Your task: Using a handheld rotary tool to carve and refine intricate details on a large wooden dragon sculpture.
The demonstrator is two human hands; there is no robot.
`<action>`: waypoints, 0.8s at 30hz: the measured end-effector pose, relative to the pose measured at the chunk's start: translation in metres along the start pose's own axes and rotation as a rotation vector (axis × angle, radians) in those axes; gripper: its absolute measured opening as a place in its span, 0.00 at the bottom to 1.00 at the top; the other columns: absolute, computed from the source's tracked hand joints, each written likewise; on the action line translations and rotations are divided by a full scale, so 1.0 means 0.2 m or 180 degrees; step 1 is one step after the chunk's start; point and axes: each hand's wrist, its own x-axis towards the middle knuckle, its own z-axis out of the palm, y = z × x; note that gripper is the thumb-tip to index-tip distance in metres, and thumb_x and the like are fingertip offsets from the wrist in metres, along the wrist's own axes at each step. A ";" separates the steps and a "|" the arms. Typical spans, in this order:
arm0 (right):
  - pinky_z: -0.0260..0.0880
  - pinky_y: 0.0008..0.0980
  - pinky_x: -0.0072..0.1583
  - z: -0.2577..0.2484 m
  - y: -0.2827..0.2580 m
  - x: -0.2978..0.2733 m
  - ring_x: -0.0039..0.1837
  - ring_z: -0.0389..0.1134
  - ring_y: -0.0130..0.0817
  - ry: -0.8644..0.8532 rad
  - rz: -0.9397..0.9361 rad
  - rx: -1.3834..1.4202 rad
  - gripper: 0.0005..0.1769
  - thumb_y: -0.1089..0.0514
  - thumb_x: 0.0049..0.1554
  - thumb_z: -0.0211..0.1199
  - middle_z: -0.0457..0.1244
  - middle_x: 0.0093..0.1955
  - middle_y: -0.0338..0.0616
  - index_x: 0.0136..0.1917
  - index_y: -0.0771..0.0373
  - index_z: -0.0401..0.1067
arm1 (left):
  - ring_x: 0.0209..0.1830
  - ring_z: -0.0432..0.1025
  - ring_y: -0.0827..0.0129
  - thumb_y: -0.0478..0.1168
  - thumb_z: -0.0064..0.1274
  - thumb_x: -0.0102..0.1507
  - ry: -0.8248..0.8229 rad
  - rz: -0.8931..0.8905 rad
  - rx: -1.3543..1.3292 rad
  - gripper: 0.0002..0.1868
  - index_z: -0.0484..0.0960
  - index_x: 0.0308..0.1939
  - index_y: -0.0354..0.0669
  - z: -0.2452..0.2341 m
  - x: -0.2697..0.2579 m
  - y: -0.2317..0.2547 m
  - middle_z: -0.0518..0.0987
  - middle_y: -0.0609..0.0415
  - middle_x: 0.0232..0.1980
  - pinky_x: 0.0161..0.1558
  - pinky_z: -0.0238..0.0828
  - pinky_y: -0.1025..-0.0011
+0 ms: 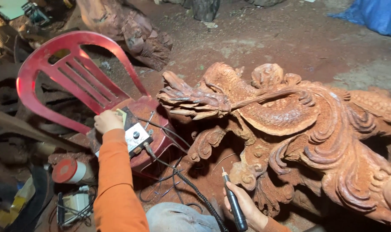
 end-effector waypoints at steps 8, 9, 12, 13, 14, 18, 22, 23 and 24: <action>0.57 0.23 0.29 0.04 -0.06 -0.03 0.25 0.60 0.29 -0.0072 -0.0350 0.0142 0.20 0.49 0.67 0.47 0.61 0.24 0.46 0.46 0.68 0.66 | 0.22 0.73 0.49 0.40 0.58 0.60 0.1302 0.1078 -0.1270 0.07 0.83 0.27 0.43 -0.36 -0.44 0.14 0.78 0.51 0.23 0.33 0.73 0.57; 0.60 0.22 0.28 0.03 -0.07 -0.02 0.25 0.61 0.28 -0.0129 -0.0460 0.0231 0.19 0.50 0.67 0.48 0.62 0.25 0.46 0.46 0.68 0.66 | 0.25 0.70 0.63 0.31 0.55 0.58 0.0602 0.1250 -0.2295 0.01 0.80 0.32 0.40 -0.44 -0.59 0.21 0.78 0.53 0.27 0.30 0.70 0.70; 0.66 0.24 0.30 0.05 -0.12 -0.03 0.27 0.62 0.29 -0.0167 -0.0723 0.0375 0.16 0.52 0.68 0.48 0.62 0.29 0.47 0.48 0.69 0.65 | 0.31 0.77 0.71 0.27 0.51 0.59 -0.0959 0.1306 -0.3208 0.11 0.76 0.44 0.41 -0.68 -1.05 0.38 0.79 0.54 0.33 0.23 0.70 0.81; 0.69 0.26 0.32 0.06 -0.14 -0.05 0.30 0.63 0.30 -0.0149 -0.0871 0.0409 0.15 0.53 0.68 0.48 0.62 0.32 0.48 0.51 0.69 0.64 | 0.34 0.86 0.65 0.31 0.50 0.63 -0.1762 0.1175 -0.3102 0.13 0.76 0.51 0.47 -0.75 -1.21 0.43 0.80 0.52 0.35 0.19 0.74 0.81; 0.69 0.26 0.32 0.07 -0.18 -0.06 0.30 0.63 0.30 -0.0149 -0.0866 0.0409 0.15 0.53 0.68 0.48 0.62 0.32 0.48 0.51 0.69 0.64 | 0.34 0.86 0.65 0.31 0.50 0.63 -0.1763 0.1170 -0.3100 0.13 0.76 0.51 0.47 -0.71 -1.33 0.48 0.80 0.52 0.35 0.19 0.74 0.81; 0.73 0.29 0.40 0.09 -0.30 -0.15 0.38 0.67 0.31 -0.0478 -0.1724 0.0528 0.12 0.55 0.67 0.48 0.63 0.42 0.48 0.56 0.68 0.60 | 0.32 0.80 0.66 0.24 0.39 0.64 -0.4037 0.1000 -0.3860 0.17 0.83 0.51 0.30 -0.61 -1.77 0.61 0.83 0.44 0.37 0.40 0.84 0.75; 0.75 0.38 0.37 0.10 -0.39 -0.31 0.37 0.68 0.42 -0.0437 -0.1913 0.0706 0.14 0.52 0.67 0.50 0.64 0.43 0.53 0.58 0.64 0.57 | 0.35 0.76 0.68 0.26 0.41 0.65 -0.4815 0.0781 -0.4508 0.13 0.80 0.48 0.26 -0.33 -2.03 0.67 0.79 0.49 0.36 0.42 0.79 0.75; 0.75 0.38 0.37 0.09 -0.39 -0.32 0.37 0.68 0.42 -0.0439 -0.1920 0.0699 0.14 0.52 0.67 0.50 0.64 0.43 0.53 0.58 0.64 0.57 | 0.35 0.76 0.68 0.26 0.41 0.65 -0.4812 0.0790 -0.4515 0.13 0.80 0.48 0.26 -0.34 -2.04 0.68 0.79 0.49 0.36 0.42 0.79 0.75; 0.76 0.37 0.38 0.07 -0.40 -0.33 0.37 0.68 0.39 -0.0331 -0.2029 0.0592 0.14 0.52 0.66 0.50 0.64 0.43 0.53 0.59 0.64 0.57 | 0.33 0.74 0.75 0.29 0.44 0.63 -0.4917 0.1080 -0.4349 0.15 0.81 0.51 0.29 -0.35 -2.05 0.68 0.80 0.54 0.37 0.37 0.71 0.81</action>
